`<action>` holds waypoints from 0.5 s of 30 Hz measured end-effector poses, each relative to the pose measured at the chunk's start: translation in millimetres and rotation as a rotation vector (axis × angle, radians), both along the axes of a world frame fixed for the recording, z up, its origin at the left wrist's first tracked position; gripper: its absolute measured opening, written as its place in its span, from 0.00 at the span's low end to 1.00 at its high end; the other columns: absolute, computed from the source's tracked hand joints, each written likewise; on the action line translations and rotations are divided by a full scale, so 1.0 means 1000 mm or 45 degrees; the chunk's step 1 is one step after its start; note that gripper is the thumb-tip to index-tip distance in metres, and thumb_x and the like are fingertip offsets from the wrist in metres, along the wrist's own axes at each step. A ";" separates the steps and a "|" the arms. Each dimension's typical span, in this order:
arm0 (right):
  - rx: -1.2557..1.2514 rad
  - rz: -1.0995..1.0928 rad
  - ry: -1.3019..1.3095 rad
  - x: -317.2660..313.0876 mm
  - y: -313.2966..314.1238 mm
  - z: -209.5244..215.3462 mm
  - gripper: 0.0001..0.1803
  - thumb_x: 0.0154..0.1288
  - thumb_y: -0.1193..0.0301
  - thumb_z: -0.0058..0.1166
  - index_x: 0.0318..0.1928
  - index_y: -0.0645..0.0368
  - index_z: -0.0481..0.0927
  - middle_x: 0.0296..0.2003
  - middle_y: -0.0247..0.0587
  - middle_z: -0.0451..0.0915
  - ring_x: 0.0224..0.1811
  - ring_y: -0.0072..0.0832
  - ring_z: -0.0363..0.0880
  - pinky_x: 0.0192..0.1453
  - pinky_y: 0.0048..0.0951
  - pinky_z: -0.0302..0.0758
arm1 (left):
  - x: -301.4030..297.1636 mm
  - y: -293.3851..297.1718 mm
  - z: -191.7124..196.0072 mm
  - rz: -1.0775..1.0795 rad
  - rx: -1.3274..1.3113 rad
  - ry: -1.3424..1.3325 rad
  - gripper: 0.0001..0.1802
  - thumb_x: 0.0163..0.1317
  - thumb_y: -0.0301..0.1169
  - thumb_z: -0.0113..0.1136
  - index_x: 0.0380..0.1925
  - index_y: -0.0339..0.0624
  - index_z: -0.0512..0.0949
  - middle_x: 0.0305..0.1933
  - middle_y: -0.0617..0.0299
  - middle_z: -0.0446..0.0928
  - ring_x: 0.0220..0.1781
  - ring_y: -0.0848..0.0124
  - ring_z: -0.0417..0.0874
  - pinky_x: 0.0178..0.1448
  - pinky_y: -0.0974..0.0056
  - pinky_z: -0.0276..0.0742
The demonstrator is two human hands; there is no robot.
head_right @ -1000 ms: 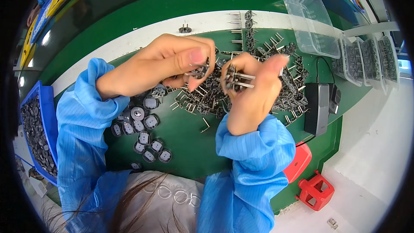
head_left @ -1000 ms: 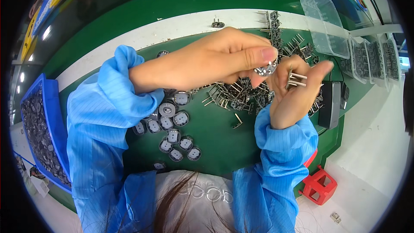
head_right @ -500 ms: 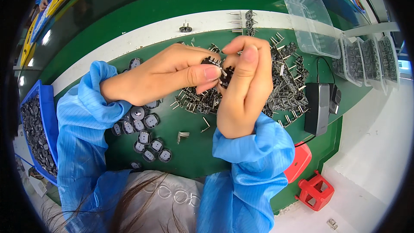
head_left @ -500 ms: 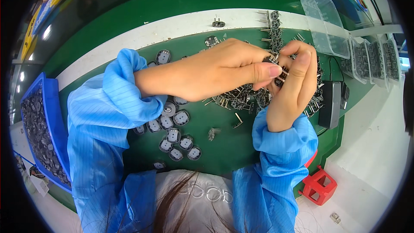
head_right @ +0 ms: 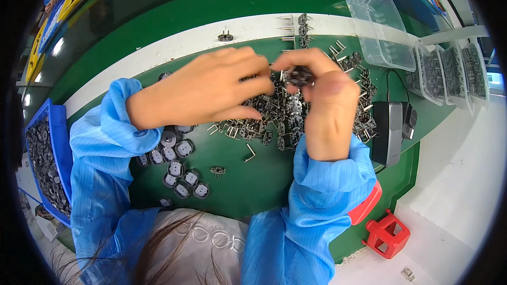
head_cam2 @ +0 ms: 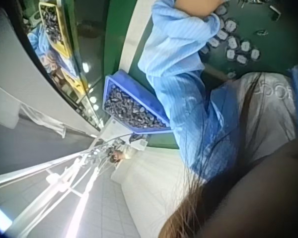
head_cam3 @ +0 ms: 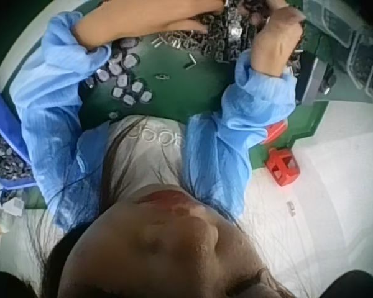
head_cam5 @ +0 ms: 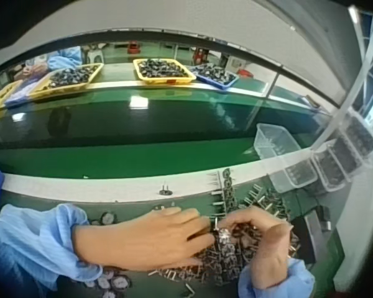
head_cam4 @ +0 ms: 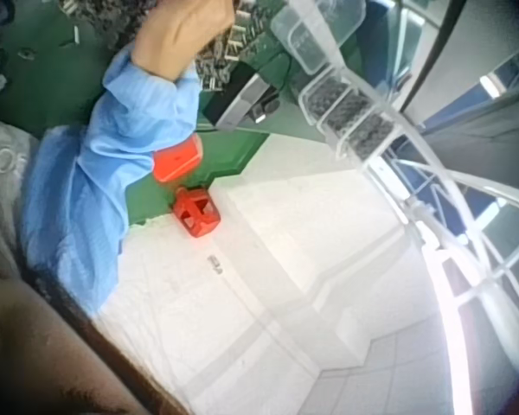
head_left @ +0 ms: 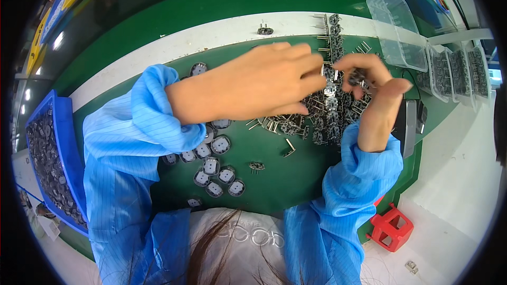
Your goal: The person sorts a pile of small electronic components, likely diodes or transistors, on a green workbench. They pick up handfuls of the parts, separate them, and place them into a clear plastic container. The person also handles small grey plastic caps on the table.
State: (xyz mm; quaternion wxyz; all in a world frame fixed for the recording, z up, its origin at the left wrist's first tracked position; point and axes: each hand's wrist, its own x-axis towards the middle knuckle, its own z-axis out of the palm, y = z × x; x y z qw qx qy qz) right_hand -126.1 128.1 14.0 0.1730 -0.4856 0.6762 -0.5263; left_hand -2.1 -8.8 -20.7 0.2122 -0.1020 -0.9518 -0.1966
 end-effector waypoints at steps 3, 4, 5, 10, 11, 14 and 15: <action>-0.063 0.114 0.229 -0.005 -0.002 -0.007 0.31 0.71 0.51 0.29 0.36 0.66 0.79 0.27 0.44 0.77 0.26 0.31 0.74 0.32 0.28 0.70 | -0.005 0.003 -0.004 -0.091 0.011 -0.133 0.17 0.51 0.40 0.62 0.34 0.39 0.77 0.34 0.57 0.75 0.42 0.60 0.75 0.43 0.59 0.73; -0.070 0.130 0.262 -0.005 -0.003 -0.008 0.27 0.72 0.55 0.33 0.36 0.67 0.79 0.28 0.47 0.78 0.28 0.35 0.76 0.34 0.29 0.72 | -0.005 0.005 0.003 -0.067 0.029 -0.264 0.16 0.51 0.39 0.63 0.35 0.39 0.77 0.35 0.56 0.76 0.42 0.60 0.76 0.44 0.58 0.73; -0.011 0.119 0.296 -0.004 -0.002 -0.005 0.27 0.72 0.56 0.33 0.36 0.67 0.80 0.29 0.47 0.78 0.29 0.35 0.77 0.34 0.29 0.72 | -0.004 0.007 0.007 -0.041 0.047 -0.396 0.15 0.51 0.37 0.63 0.35 0.39 0.77 0.36 0.56 0.76 0.43 0.59 0.77 0.44 0.58 0.74; 0.107 0.127 0.427 -0.008 0.004 0.004 0.23 0.71 0.61 0.36 0.37 0.67 0.80 0.30 0.47 0.80 0.28 0.36 0.78 0.34 0.29 0.72 | -0.007 0.015 0.001 0.128 0.477 -0.254 0.12 0.47 0.25 0.63 0.34 0.37 0.77 0.30 0.54 0.78 0.33 0.60 0.80 0.38 0.60 0.75; 0.072 0.131 0.413 -0.012 0.007 0.003 0.22 0.71 0.62 0.36 0.37 0.67 0.80 0.30 0.46 0.79 0.28 0.36 0.78 0.33 0.30 0.72 | -0.006 0.016 0.002 0.169 0.598 -0.229 0.12 0.46 0.24 0.63 0.33 0.36 0.77 0.29 0.54 0.78 0.32 0.60 0.80 0.37 0.61 0.75; -0.004 0.105 0.386 -0.020 0.010 0.001 0.21 0.70 0.63 0.38 0.37 0.67 0.80 0.28 0.46 0.80 0.28 0.34 0.78 0.33 0.29 0.72 | -0.004 0.000 0.018 0.242 0.725 -0.133 0.11 0.46 0.20 0.64 0.32 0.37 0.77 0.25 0.60 0.78 0.28 0.71 0.81 0.27 0.69 0.72; -0.027 0.097 0.377 -0.020 0.010 0.001 0.21 0.70 0.63 0.38 0.37 0.66 0.80 0.28 0.46 0.80 0.28 0.33 0.78 0.33 0.29 0.72 | -0.001 -0.006 0.025 0.273 0.766 -0.114 0.10 0.47 0.21 0.65 0.32 0.38 0.77 0.25 0.62 0.79 0.28 0.74 0.81 0.26 0.71 0.71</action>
